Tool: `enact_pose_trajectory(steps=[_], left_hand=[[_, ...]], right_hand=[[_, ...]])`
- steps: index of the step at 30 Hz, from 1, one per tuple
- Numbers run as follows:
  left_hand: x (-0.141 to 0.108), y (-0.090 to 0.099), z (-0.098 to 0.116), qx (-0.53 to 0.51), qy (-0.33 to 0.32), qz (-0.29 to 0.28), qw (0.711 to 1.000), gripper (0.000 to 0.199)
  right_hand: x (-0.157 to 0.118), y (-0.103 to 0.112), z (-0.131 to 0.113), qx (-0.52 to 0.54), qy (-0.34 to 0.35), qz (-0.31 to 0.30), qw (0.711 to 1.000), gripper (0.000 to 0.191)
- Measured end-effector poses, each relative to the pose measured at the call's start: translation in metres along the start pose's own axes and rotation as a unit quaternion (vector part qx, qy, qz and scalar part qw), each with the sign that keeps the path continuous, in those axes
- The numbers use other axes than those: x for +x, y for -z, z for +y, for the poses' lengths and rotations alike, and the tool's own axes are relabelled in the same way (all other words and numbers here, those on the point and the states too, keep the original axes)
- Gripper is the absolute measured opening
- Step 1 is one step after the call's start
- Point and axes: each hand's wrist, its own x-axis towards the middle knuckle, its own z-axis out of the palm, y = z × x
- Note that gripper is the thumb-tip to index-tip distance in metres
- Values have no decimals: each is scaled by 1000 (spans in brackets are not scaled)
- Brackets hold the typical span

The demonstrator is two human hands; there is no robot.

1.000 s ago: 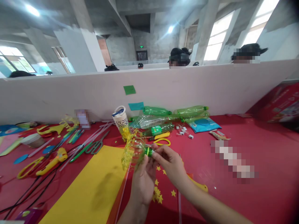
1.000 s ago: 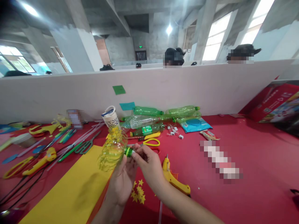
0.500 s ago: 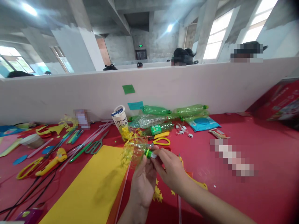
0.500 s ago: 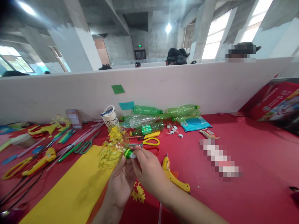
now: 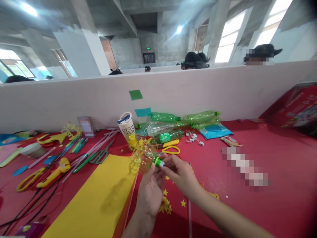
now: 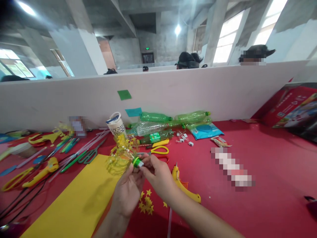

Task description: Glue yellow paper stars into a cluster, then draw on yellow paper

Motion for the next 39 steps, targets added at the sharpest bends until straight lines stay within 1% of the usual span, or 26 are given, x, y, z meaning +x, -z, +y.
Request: enact_pose_trajectory(steps=[5, 10, 15, 17, 19, 20, 23, 24, 26, 28, 30, 33, 36, 39], left_hand=[[1, 0, -4, 15, -1, -1, 1000, 19], [4, 3, -3, 23, 19, -22, 999, 20], [10, 11, -3, 46, 25, 5, 999, 16], [14, 14, -1, 64, 26, 2, 998, 15], [19, 15, 2, 84, 23, -21, 996, 15], [21, 15, 3, 97, 16, -35, 995, 16], [24, 18, 2, 141, -14, -52, 989, 16], [25, 20, -1, 156, -22, -48, 986, 15], [25, 25, -7, 185, -42, -23, 982, 12], [25, 31, -15, 213, -66, 16, 975, 10], [26, 38, -21, 232, -77, 46, 969, 10], [28, 45, -26, 248, -82, 63, 963, 11], [29, 43, -28, 261, -89, 80, 958, 16], [27, 32, -30, 278, -73, 76, 955, 22]], right_hand=[[1, 2, 0, -1, -15, 9, 1000, 6], [2, 3, 5, 1, -39, 25, 999, 15], [6, 1, 11, -14, -28, 27, 999, 15], [11, 6, 15, -22, -22, 3, 1000, 11], [17, 17, 19, -27, -24, -26, 999, 8], [20, 23, 21, -30, -27, -30, 999, 8], [23, 39, 24, -47, -30, 4, 998, 7], [22, 42, 24, -53, -30, 10, 998, 7], [18, 41, 24, -64, -29, 2, 998, 11], [13, 36, 25, -70, -27, -9, 997, 20], [9, 31, 27, -70, -24, -7, 997, 29], [7, 27, 33, -64, -14, 8, 998, 34], [8, 29, 36, -62, -3, 23, 998, 29], [7, 32, 36, -59, -4, 31, 998, 25]])
